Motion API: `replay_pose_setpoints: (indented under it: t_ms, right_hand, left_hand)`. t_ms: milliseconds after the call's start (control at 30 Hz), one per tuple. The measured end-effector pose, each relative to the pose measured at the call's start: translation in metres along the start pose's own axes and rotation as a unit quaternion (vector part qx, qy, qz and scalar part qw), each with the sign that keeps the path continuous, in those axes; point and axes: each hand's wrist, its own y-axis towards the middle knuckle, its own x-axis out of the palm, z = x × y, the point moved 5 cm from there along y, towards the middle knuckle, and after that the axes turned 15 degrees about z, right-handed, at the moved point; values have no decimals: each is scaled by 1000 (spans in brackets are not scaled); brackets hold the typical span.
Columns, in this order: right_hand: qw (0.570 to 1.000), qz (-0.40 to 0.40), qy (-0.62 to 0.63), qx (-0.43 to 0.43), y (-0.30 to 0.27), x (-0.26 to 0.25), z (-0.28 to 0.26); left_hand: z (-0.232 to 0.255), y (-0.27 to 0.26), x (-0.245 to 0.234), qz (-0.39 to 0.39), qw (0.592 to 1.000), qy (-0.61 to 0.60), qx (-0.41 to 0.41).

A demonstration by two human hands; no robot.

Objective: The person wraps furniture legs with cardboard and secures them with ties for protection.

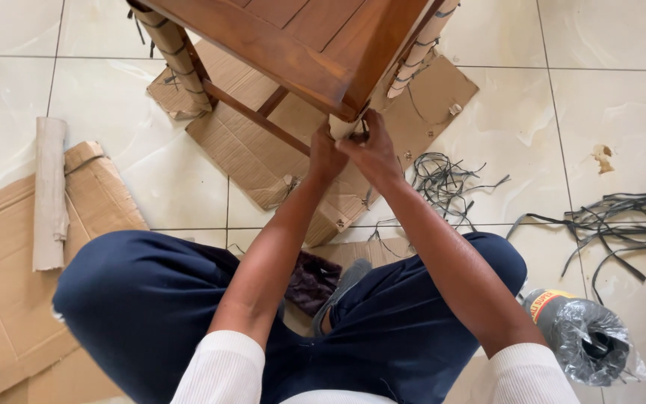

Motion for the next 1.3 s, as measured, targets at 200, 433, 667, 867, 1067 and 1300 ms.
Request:
replay_pose_setpoints:
  t_ms: [200, 433, 667, 867, 1067, 1300]
  right_hand:
    - [985, -64, 130, 89, 7, 16, 7]
    - [985, -68, 109, 117, 13, 19, 14]
    - [992, -49, 73, 94, 18, 21, 29]
    - [995, -52, 54, 61, 13, 20, 6]
    - [999, 26, -19, 36, 5, 21, -20]
    - [997, 60, -21, 37, 4, 22, -15]
  left_hand:
    - [9, 0, 1, -41, 997, -58, 28]
    - [-15, -1, -4, -26, 995, 22, 99]
    - [-8, 0, -2, -3, 998, -48, 46]
    - [-10, -3, 2, 3, 995, -99, 19]
    - [1, -6, -3, 0, 997, -61, -37]
    - [20, -12, -18, -50, 994, -92, -32]
